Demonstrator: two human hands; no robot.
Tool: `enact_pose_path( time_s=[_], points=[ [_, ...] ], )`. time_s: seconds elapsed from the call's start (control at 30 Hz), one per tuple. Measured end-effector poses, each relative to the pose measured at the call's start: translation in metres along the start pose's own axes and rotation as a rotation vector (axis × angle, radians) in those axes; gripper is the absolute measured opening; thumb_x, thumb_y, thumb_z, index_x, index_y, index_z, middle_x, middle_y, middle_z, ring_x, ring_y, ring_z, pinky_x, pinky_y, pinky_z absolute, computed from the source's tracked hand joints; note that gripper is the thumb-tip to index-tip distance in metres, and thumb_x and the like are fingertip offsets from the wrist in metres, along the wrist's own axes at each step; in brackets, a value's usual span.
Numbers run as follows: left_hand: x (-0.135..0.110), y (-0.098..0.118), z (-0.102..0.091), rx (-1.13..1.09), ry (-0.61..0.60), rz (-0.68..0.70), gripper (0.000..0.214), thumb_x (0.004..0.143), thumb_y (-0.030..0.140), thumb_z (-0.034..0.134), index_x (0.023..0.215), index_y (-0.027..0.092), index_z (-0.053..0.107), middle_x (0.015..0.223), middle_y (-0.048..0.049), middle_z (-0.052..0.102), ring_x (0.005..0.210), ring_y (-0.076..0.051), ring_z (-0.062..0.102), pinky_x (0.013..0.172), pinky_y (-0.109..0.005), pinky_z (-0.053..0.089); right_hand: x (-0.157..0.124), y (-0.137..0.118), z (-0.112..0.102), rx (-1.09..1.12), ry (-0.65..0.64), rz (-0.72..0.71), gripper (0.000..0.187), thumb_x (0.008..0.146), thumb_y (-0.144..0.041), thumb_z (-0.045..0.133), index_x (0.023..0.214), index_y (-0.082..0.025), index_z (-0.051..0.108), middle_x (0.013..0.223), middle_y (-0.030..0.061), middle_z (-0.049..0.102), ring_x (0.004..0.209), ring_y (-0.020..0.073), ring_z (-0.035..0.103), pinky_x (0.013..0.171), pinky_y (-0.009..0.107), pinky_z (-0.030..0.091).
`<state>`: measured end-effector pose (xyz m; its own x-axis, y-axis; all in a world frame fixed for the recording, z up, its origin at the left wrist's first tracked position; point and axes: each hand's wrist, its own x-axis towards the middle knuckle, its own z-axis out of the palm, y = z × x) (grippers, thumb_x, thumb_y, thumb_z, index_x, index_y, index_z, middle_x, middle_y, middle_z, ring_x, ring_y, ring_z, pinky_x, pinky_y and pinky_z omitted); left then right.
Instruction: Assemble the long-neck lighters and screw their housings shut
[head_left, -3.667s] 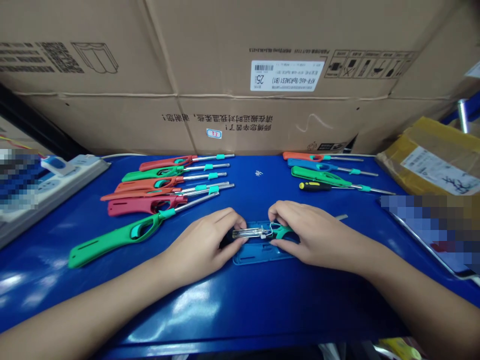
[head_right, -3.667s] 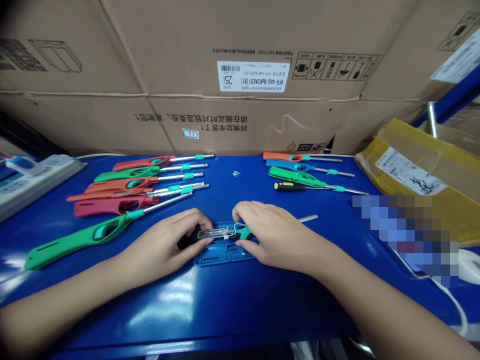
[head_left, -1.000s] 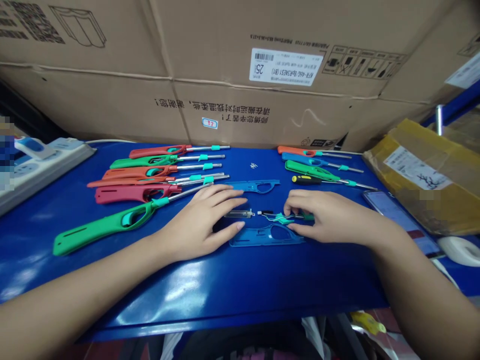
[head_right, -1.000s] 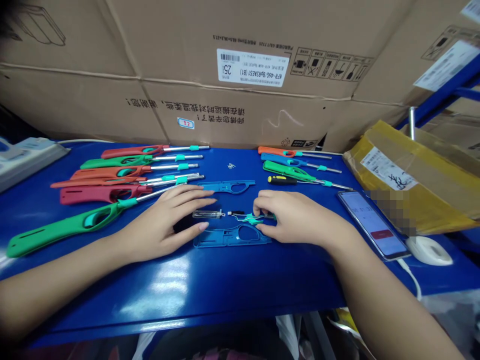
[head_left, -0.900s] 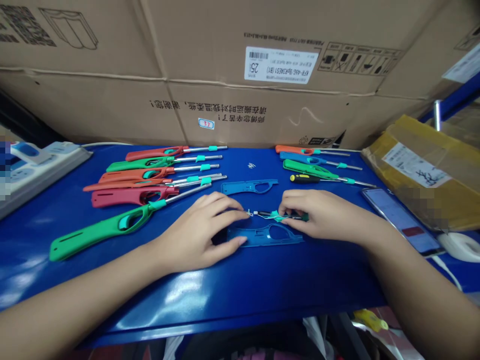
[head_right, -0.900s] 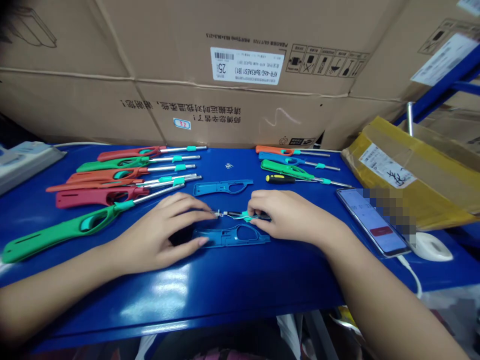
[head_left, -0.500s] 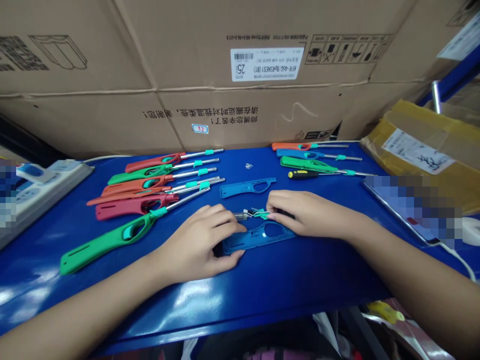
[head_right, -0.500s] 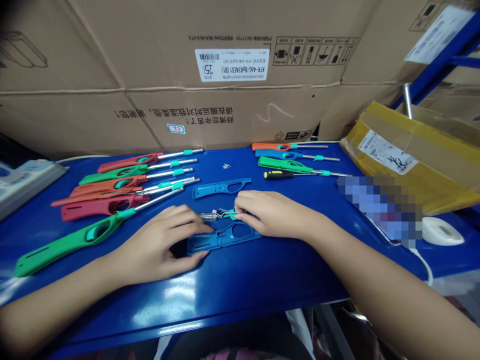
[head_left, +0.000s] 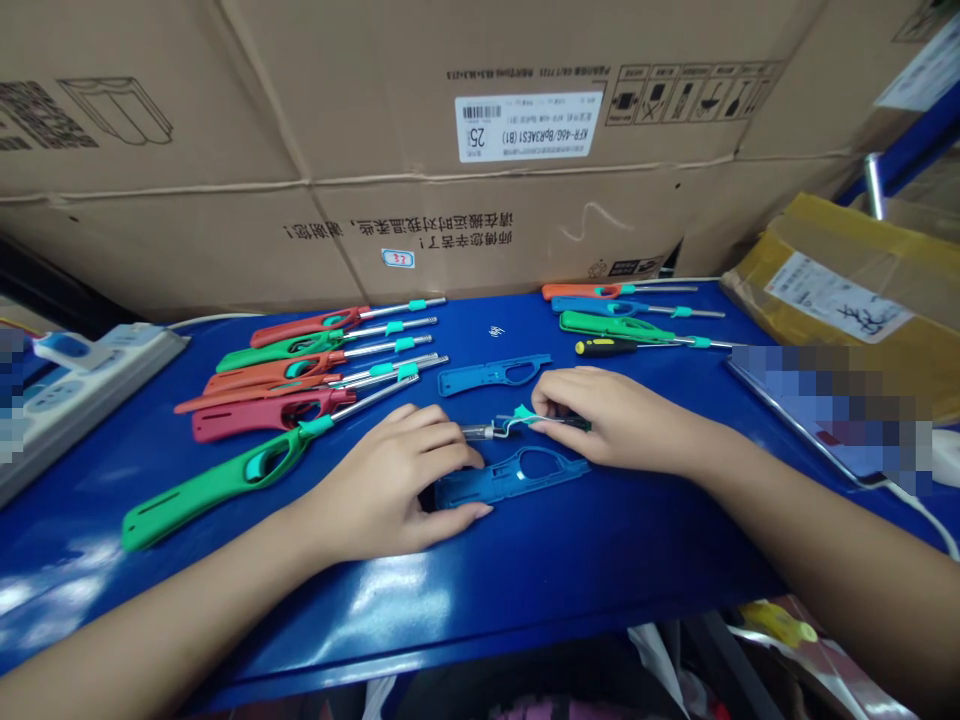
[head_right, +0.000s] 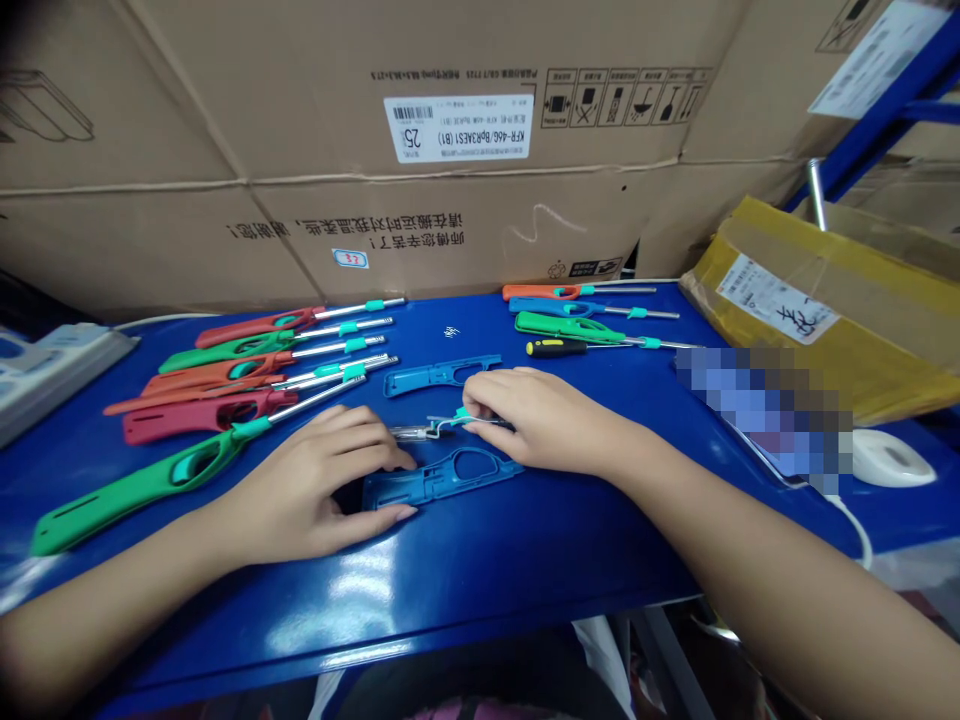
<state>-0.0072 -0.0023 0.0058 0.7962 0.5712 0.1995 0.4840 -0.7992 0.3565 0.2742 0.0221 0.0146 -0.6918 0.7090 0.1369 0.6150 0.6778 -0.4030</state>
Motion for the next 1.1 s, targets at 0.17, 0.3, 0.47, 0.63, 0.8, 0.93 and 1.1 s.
enact_pose_path(
  time_s=[0.17,0.3,0.47,0.63,0.8,0.93,1.1],
  points=[
    [0.000,-0.002,0.003,-0.016,0.063,-0.007,0.024,0.092,0.041,0.069,0.105,0.021,0.068,0.098,-0.0038,0.070,0.091,-0.021,0.058,0.082,-0.036,0.041,-0.002,-0.004,0.000,0.099,0.042,0.014,0.009,0.101,-0.029,0.052,0.096,-0.021,0.053,0.090,0.0015,0.064,0.076,0.0149,0.058,0.067,0.027,0.039],
    [0.001,-0.002,0.005,-0.016,0.057,0.004,0.026,0.090,0.042,0.072,0.104,0.021,0.069,0.095,-0.0044,0.070,0.090,-0.022,0.058,0.080,-0.035,0.042,-0.004,-0.007,-0.002,0.090,-0.023,-0.086,0.010,0.098,-0.031,0.059,0.095,-0.022,0.057,0.089,0.0013,0.066,0.079,0.0157,0.058,0.070,0.029,0.041],
    [0.000,-0.004,0.002,0.018,0.031,0.007,0.025,0.090,0.040,0.070,0.104,0.020,0.071,0.094,-0.0044,0.070,0.088,-0.022,0.059,0.078,-0.036,0.044,-0.013,-0.003,-0.020,0.053,-0.110,-0.050,0.010,0.094,-0.030,0.061,0.098,-0.021,0.062,0.097,0.0039,0.067,0.088,0.0180,0.059,0.077,0.031,0.045],
    [0.000,-0.008,-0.003,0.071,0.027,0.018,0.025,0.090,0.041,0.069,0.104,0.020,0.072,0.094,-0.0042,0.070,0.087,-0.022,0.061,0.079,-0.037,0.048,-0.024,0.004,-0.036,0.023,-0.257,0.127,0.017,0.087,-0.029,0.066,0.103,-0.024,0.063,0.105,0.0026,0.067,0.091,0.0193,0.061,0.077,0.032,0.047],
    [-0.001,-0.009,-0.006,0.113,0.019,0.023,0.027,0.091,0.042,0.068,0.103,0.019,0.072,0.093,-0.0045,0.070,0.085,-0.022,0.063,0.079,-0.038,0.050,-0.025,0.000,-0.031,0.008,-0.347,0.207,0.006,0.092,-0.028,0.060,0.095,-0.023,0.059,0.097,0.0029,0.066,0.079,0.0183,0.058,0.068,0.032,0.043],
    [-0.003,-0.011,-0.008,0.131,0.019,0.027,0.023,0.093,0.038,0.066,0.104,0.019,0.072,0.094,-0.0052,0.070,0.085,-0.022,0.065,0.080,-0.037,0.052,-0.022,-0.003,-0.031,-0.001,-0.270,0.163,0.005,0.092,-0.023,0.058,0.094,-0.023,0.053,0.093,0.0014,0.064,0.079,0.0172,0.055,0.069,0.031,0.041],
    [-0.002,-0.006,-0.007,0.075,0.111,-0.019,0.036,0.088,0.039,0.070,0.117,0.018,0.068,0.103,-0.0066,0.071,0.093,-0.023,0.068,0.085,-0.037,0.055,-0.015,-0.007,-0.023,0.073,-0.157,0.137,0.003,0.097,-0.024,0.054,0.096,-0.023,0.056,0.091,-0.0003,0.064,0.077,0.0145,0.055,0.070,0.029,0.043]
  ],
)
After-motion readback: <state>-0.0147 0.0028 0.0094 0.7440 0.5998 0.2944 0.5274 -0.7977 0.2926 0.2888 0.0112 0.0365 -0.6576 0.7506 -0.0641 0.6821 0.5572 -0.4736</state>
